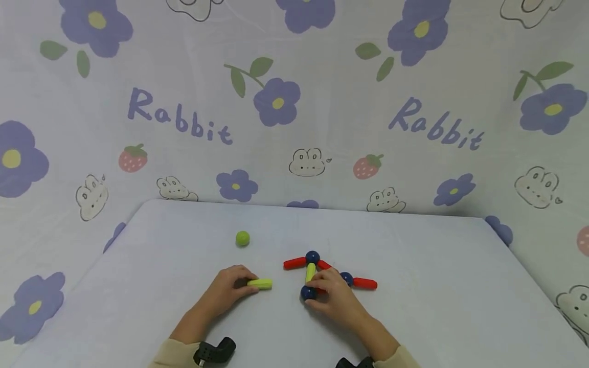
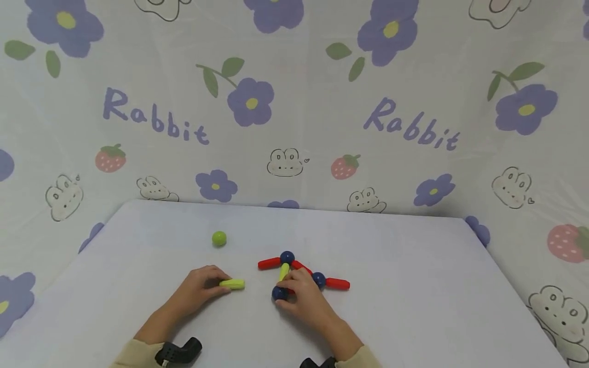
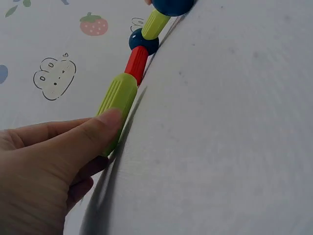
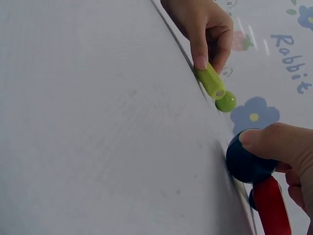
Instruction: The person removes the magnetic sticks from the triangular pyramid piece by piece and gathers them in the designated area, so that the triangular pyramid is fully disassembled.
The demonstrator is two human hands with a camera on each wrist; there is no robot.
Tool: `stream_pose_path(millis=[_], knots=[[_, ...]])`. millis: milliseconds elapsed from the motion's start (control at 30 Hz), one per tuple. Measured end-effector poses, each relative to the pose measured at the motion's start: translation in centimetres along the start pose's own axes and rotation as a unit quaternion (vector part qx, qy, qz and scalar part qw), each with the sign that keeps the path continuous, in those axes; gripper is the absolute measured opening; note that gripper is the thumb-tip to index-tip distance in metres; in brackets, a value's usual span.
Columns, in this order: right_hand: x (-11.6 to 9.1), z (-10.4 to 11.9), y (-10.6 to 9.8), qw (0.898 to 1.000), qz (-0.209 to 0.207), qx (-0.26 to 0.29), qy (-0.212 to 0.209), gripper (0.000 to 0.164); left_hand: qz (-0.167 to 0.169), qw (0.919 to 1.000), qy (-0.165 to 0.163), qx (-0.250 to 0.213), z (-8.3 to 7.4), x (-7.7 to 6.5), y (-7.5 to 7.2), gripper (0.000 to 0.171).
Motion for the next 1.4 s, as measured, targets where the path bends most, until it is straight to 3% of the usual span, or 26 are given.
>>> stream_pose_path(millis=[300, 500, 633, 833, 1167, 1400], knots=[[-0.5, 0.1, -0.5, 0.999, -0.024, -0.011, -0.037, 0.028, -0.040, 0.9970, -0.020, 0.063, 1.6, -0.2, -1.6, 0.024], [-0.7, 0.3, -0.2, 0.999, -0.018, 0.001, -0.041, 0.028, -0.035, 0.9915, -0.074, 0.101, 3.7, -1.3, -4.8, 0.025], [-0.8, 0.1, -0.1, 0.999, -0.018, -0.005, -0.027, 0.028, 0.017, 0.9862, -0.083, 0.142, 4.8, -1.2, -6.6, 0.023], [-0.9, -0.1, -0.3, 1.000, -0.013, -0.005, -0.018, 0.029, 0.115, 0.9730, -0.065, 0.189, 6.2, 0.6, -7.6, 0.019], [-1.1, -0.3, -0.3, 1.000, -0.010, 0.004, -0.009, 0.029, 0.169, 0.9615, -0.050, 0.211, 8.1, 3.1, -7.8, 0.016], [-1.0, -0.2, -0.3, 1.000, -0.008, 0.009, -0.014, 0.029, 0.173, 0.9614, -0.059, 0.205, 8.5, 3.4, -7.7, 0.017]])
Point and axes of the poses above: each hand's wrist, its own x-axis towards the middle knuckle, its own y-axis out of the palm, z = x × y, the point moved 8 cm from there along x, towards the middle knuckle, and after that the axes turned 14 degrees about y, right-handed, at the moved point
